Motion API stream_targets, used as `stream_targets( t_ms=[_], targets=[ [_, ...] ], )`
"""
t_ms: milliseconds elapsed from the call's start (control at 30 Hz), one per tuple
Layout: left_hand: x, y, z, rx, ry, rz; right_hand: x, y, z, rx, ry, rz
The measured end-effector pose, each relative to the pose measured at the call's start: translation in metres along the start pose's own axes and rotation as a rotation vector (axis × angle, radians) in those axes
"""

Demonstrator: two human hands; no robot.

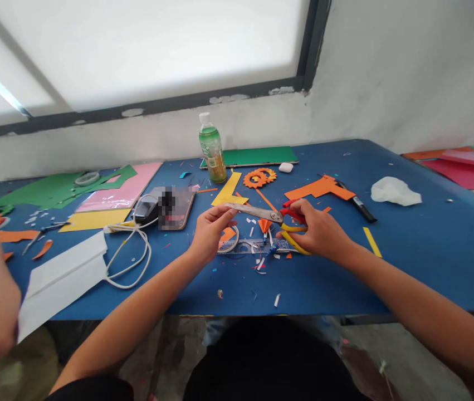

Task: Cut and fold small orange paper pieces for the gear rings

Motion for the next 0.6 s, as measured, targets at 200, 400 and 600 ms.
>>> stream_targets(
  t_ms=[200,400,600],
  targets=[
    [0.0022,0.0044,0.0074,-0.075,0.065,-0.039,-0.0023,0.0002,-0.0013,0.012,0.046,-0.04],
    [0.0004,0.0057,0.0093,-0.092,0.032,-0.036,0.001,-0.0038,0.0013,-0.036,0.08,-0.021],
    [0.0001,0.0056,0.0089,-0.111,-0.041,0.007,0.0053,-0.0052,0.0037,-0.068,0.138,-0.024]
  ],
)
Point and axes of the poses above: each hand's wrist, its own y-axis away from the middle knuckle, its own z-axis out of the palm, x = y × z, the point moved 6 cm from there along -y, towards the middle knuckle, and after that the axes turned 4 degrees about -y, right-handed, at the moved point
